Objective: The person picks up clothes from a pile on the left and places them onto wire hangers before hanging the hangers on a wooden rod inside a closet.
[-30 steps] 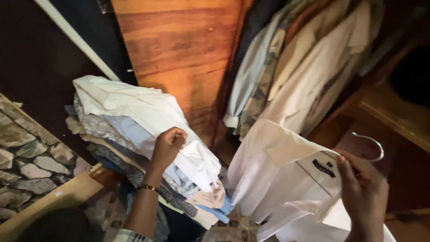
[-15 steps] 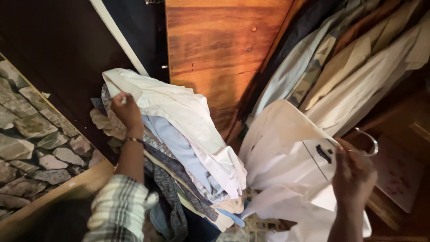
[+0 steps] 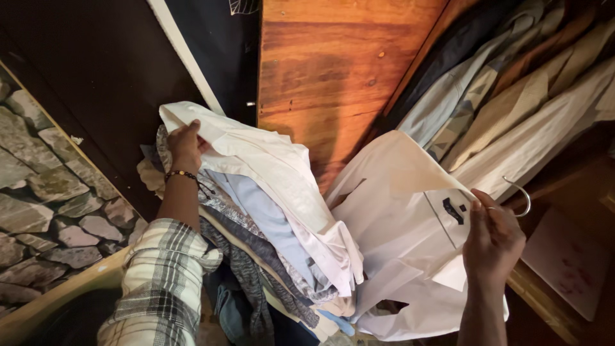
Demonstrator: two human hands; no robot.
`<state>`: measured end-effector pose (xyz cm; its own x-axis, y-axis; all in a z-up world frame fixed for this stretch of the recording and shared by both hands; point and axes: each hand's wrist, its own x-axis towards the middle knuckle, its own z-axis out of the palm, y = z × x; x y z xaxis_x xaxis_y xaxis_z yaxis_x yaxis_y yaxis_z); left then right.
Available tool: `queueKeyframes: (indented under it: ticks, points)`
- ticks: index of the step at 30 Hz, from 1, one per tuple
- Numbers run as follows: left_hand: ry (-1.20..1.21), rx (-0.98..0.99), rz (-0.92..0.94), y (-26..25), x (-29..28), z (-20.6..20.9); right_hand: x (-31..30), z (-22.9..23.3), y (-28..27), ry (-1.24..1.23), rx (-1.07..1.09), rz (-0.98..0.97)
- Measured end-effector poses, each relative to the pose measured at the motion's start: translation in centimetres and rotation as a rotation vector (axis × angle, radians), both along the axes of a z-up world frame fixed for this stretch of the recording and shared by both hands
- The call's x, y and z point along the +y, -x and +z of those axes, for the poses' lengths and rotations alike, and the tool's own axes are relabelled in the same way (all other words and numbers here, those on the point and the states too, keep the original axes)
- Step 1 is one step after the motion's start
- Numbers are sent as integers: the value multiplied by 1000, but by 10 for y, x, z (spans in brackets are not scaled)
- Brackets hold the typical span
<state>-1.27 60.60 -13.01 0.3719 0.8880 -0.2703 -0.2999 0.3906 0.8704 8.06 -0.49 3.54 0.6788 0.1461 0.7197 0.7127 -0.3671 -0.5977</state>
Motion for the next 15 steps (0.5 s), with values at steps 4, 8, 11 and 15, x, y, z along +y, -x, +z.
queueKeyframes:
  ticks: [4, 8, 11, 15]
  points:
    - [-119, 107, 12, 1, -7, 7, 8, 6, 8, 53, -14, -55]
    - [-412, 180, -93, 10, -34, 26, 11, 7, 8, 79, -47, -66]
    - [-460, 137, -26, 17, -61, 40, 10, 4, 8, 50, -28, -47]
    - [-354, 103, 145, 25, -76, 61, 11, 0, 5, 24, -5, -5]
